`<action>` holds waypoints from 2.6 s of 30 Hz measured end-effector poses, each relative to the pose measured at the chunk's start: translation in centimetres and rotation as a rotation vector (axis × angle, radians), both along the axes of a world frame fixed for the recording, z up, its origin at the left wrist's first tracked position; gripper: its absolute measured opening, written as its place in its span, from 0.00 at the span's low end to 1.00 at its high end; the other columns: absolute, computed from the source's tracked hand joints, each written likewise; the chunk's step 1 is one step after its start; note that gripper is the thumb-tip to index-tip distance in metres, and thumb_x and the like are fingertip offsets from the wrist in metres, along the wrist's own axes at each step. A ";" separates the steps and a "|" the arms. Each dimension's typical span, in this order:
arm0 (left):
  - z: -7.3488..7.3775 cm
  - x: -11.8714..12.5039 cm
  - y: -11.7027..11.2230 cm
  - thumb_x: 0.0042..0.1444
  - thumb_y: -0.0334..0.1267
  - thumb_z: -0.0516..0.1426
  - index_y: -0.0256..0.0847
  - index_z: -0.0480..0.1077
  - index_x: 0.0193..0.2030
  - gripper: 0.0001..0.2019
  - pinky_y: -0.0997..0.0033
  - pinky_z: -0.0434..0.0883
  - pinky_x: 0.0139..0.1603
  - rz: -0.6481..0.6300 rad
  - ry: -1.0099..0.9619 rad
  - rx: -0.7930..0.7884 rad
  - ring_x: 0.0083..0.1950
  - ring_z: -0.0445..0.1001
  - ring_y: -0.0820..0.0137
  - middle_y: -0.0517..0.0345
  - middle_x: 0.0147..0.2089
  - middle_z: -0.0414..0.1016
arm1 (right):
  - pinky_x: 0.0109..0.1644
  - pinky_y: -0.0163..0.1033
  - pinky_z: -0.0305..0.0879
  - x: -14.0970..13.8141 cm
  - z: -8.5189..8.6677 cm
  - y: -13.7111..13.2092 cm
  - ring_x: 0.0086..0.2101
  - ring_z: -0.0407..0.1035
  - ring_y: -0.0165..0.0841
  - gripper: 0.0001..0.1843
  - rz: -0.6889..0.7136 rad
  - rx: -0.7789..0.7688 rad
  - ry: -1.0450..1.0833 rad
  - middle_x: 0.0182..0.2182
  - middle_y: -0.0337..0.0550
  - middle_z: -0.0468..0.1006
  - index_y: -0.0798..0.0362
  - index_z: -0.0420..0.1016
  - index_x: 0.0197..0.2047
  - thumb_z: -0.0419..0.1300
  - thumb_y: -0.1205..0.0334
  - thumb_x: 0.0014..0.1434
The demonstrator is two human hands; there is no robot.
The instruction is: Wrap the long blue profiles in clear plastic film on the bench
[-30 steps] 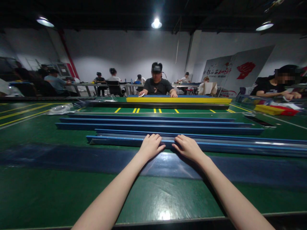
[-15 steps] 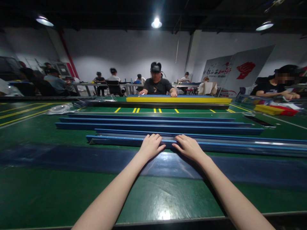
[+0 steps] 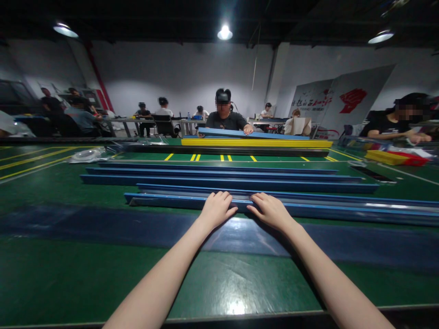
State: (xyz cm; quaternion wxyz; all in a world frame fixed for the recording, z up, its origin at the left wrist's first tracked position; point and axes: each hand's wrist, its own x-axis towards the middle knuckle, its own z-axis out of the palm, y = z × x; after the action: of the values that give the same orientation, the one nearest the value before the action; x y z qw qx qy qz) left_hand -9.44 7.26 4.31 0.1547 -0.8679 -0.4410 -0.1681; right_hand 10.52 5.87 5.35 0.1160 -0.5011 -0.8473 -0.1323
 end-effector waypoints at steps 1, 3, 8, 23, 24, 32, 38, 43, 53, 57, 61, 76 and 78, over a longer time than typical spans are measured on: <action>0.0 0.0 0.0 0.57 0.46 0.49 0.38 0.66 0.39 0.13 0.66 0.60 0.41 0.000 0.001 -0.001 0.46 0.67 0.64 0.54 0.44 0.71 | 0.41 0.36 0.57 0.0 0.0 0.0 0.40 0.65 0.35 0.17 0.000 -0.002 0.001 0.39 0.46 0.73 0.54 0.69 0.39 0.45 0.53 0.62; 0.2 0.0 -0.1 0.57 0.46 0.49 0.38 0.66 0.39 0.13 0.65 0.60 0.42 0.001 0.003 -0.005 0.46 0.67 0.64 0.54 0.44 0.70 | 0.41 0.36 0.57 0.0 0.0 0.0 0.39 0.65 0.34 0.17 0.000 -0.002 0.001 0.38 0.46 0.73 0.54 0.69 0.39 0.45 0.53 0.62; 0.6 0.1 -0.1 0.57 0.47 0.50 0.38 0.67 0.38 0.14 0.64 0.59 0.42 0.023 0.035 -0.041 0.44 0.67 0.64 0.53 0.42 0.71 | 0.40 0.36 0.56 0.0 0.0 0.0 0.39 0.65 0.35 0.16 -0.015 -0.002 -0.025 0.37 0.47 0.73 0.54 0.69 0.39 0.45 0.53 0.62; 5.5 -1.3 -0.2 0.53 0.44 0.55 0.39 0.67 0.32 0.10 0.67 0.59 0.39 0.084 -0.053 -0.030 0.41 0.68 0.65 0.56 0.36 0.71 | 0.36 0.34 0.56 -0.4 0.6 -0.4 0.37 0.67 0.34 0.18 -0.069 -0.046 -0.036 0.37 0.47 0.74 0.54 0.70 0.38 0.45 0.53 0.61; 5.5 -1.5 -0.2 0.53 0.45 0.56 0.39 0.67 0.32 0.10 0.67 0.59 0.38 0.084 -0.036 -0.046 0.41 0.68 0.65 0.56 0.35 0.71 | 0.36 0.34 0.56 -0.4 0.7 -0.4 0.37 0.68 0.34 0.18 -0.065 -0.052 -0.020 0.37 0.47 0.74 0.54 0.70 0.38 0.45 0.52 0.61; 3.5 -4.5 0.7 0.50 0.47 0.58 0.40 0.67 0.29 0.12 0.70 0.60 0.36 0.045 0.010 -0.060 0.39 0.67 0.67 0.58 0.34 0.70 | 0.35 0.33 0.55 -2.7 1.6 0.3 0.37 0.68 0.32 0.17 -0.011 -0.097 0.028 0.34 0.43 0.74 0.52 0.70 0.35 0.46 0.52 0.61; 2.5 -6.4 1.0 0.52 0.48 0.56 0.40 0.65 0.30 0.13 0.70 0.59 0.37 0.002 0.006 0.011 0.38 0.66 0.68 0.58 0.34 0.69 | 0.31 0.33 0.51 -4.5 1.9 0.9 0.34 0.68 0.31 0.18 0.014 -0.082 -0.048 0.32 0.43 0.73 0.53 0.70 0.32 0.46 0.51 0.60; 1.5 -7.3 1.2 0.54 0.50 0.53 0.40 0.64 0.30 0.14 0.69 0.58 0.38 0.002 -0.036 0.023 0.38 0.65 0.69 0.58 0.34 0.69 | 0.29 0.33 0.50 -6.8 2.4 1.5 0.34 0.68 0.32 0.15 0.091 -0.074 -0.083 0.33 0.43 0.74 0.53 0.70 0.33 0.49 0.52 0.58; 1.7 -9.0 0.5 0.54 0.47 0.54 0.40 0.65 0.33 0.12 0.69 0.57 0.39 0.037 -0.046 0.021 0.40 0.65 0.68 0.58 0.36 0.69 | 0.28 0.34 0.46 -7.8 2.3 1.8 0.32 0.68 0.30 0.09 0.099 -0.089 -0.047 0.32 0.41 0.74 0.53 0.68 0.31 0.51 0.58 0.57; 1.5 -9.5 0.5 0.54 0.48 0.53 0.40 0.65 0.32 0.12 0.69 0.58 0.39 0.054 -0.039 0.027 0.40 0.65 0.68 0.57 0.37 0.69 | 0.28 0.34 0.46 -7.8 2.3 1.7 0.32 0.67 0.31 0.10 0.094 -0.089 -0.059 0.32 0.41 0.74 0.53 0.68 0.31 0.50 0.58 0.58; 1.3 -9.3 0.5 0.55 0.47 0.53 0.40 0.66 0.34 0.11 0.68 0.58 0.39 0.032 -0.035 0.045 0.40 0.65 0.68 0.57 0.37 0.69 | 0.27 0.35 0.46 -7.7 2.6 1.6 0.33 0.68 0.30 0.11 0.080 -0.100 -0.074 0.33 0.42 0.73 0.53 0.69 0.31 0.50 0.58 0.58; 0.6 -9.3 0.6 0.56 0.48 0.51 0.39 0.66 0.34 0.13 0.69 0.58 0.38 0.000 0.004 0.060 0.40 0.65 0.67 0.55 0.37 0.69 | 0.26 0.35 0.42 -4.3 3.1 0.9 0.28 0.67 0.29 0.11 -0.005 -0.094 -0.102 0.30 0.41 0.74 0.53 0.70 0.26 0.52 0.58 0.55; 0.3 -9.3 0.8 0.56 0.49 0.51 0.39 0.65 0.33 0.14 0.69 0.58 0.38 0.001 0.007 0.058 0.40 0.66 0.67 0.56 0.37 0.69 | 0.26 0.35 0.42 -4.1 3.1 0.9 0.28 0.67 0.29 0.11 -0.013 -0.094 -0.101 0.29 0.41 0.74 0.53 0.70 0.26 0.53 0.58 0.55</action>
State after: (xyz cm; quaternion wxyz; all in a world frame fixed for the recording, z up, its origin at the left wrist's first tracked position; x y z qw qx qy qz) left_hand -18.77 8.03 4.65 0.1816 -0.8635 -0.4357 -0.1778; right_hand 6.47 6.77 8.49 0.0487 -0.5043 -0.8540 -0.1181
